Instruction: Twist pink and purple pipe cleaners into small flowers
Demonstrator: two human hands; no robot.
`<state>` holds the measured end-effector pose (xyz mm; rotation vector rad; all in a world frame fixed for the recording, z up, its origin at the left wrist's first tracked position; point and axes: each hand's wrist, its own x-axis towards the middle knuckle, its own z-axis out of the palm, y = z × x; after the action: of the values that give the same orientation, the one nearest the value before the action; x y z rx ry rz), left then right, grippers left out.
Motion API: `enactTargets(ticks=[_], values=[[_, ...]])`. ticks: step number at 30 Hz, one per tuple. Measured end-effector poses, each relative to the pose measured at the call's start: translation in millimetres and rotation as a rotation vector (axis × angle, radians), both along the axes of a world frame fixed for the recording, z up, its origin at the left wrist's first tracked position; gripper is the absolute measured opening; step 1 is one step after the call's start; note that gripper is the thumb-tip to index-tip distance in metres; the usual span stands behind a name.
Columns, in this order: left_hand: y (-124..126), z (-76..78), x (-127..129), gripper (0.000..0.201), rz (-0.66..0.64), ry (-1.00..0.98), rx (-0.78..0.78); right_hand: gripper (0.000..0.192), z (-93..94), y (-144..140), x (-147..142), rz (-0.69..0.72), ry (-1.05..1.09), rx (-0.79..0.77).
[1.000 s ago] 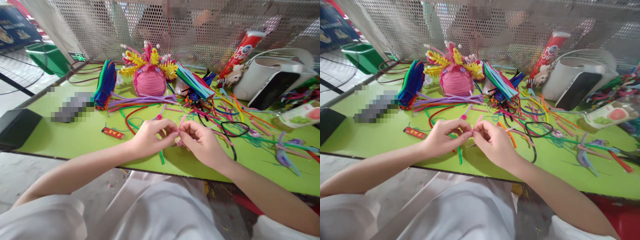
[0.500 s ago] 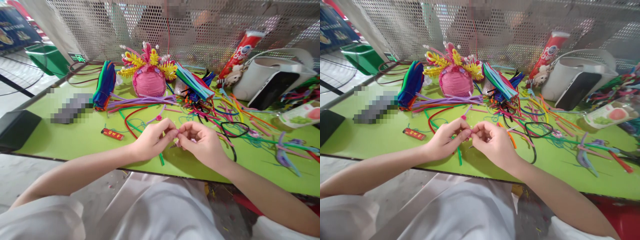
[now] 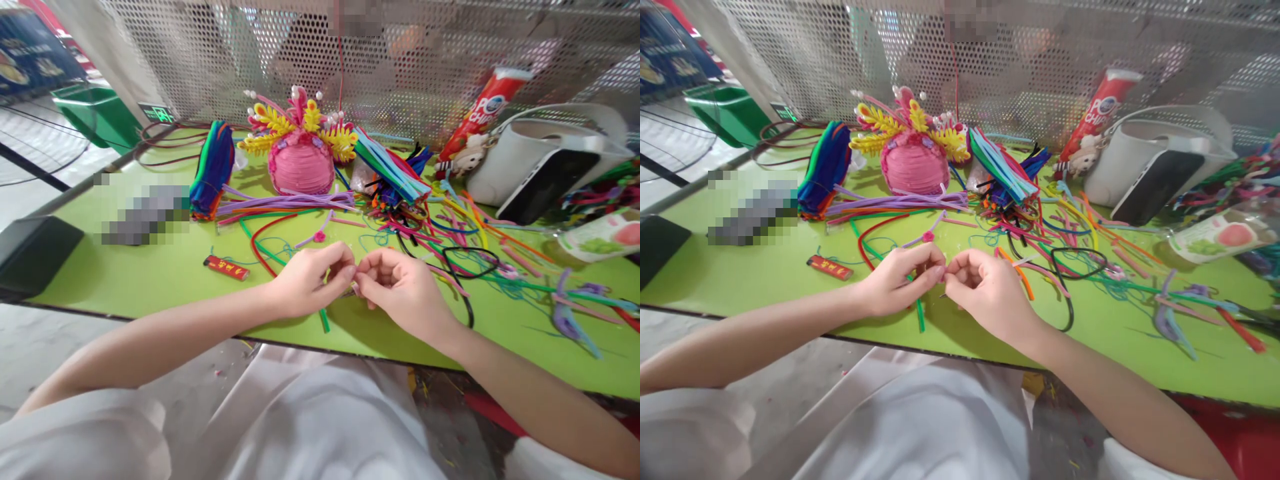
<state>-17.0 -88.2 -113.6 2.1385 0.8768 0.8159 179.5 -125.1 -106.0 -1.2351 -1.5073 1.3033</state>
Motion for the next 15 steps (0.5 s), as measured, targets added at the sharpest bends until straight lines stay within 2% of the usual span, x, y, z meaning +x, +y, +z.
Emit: enactTargets(ticks=[5, 11, 15], values=[[4.5, -0.8, -3.4, 0.026, -0.063, 0.077, 0.084, 0.014, 5.0, 1.5, 1.6, 0.024, -0.032, -0.034], [2.5, -7.8, 0.0, 0.023, -0.031, -0.012, 0.197, 0.016, 3.8, 1.8, 2.1, 0.021, 0.030, -0.047], [1.9, -7.9, 2.4, 0.026, -0.022, -0.055, 0.106, 0.014, 1.9, 2.1, 1.3, 0.014, 0.049, 0.003]])
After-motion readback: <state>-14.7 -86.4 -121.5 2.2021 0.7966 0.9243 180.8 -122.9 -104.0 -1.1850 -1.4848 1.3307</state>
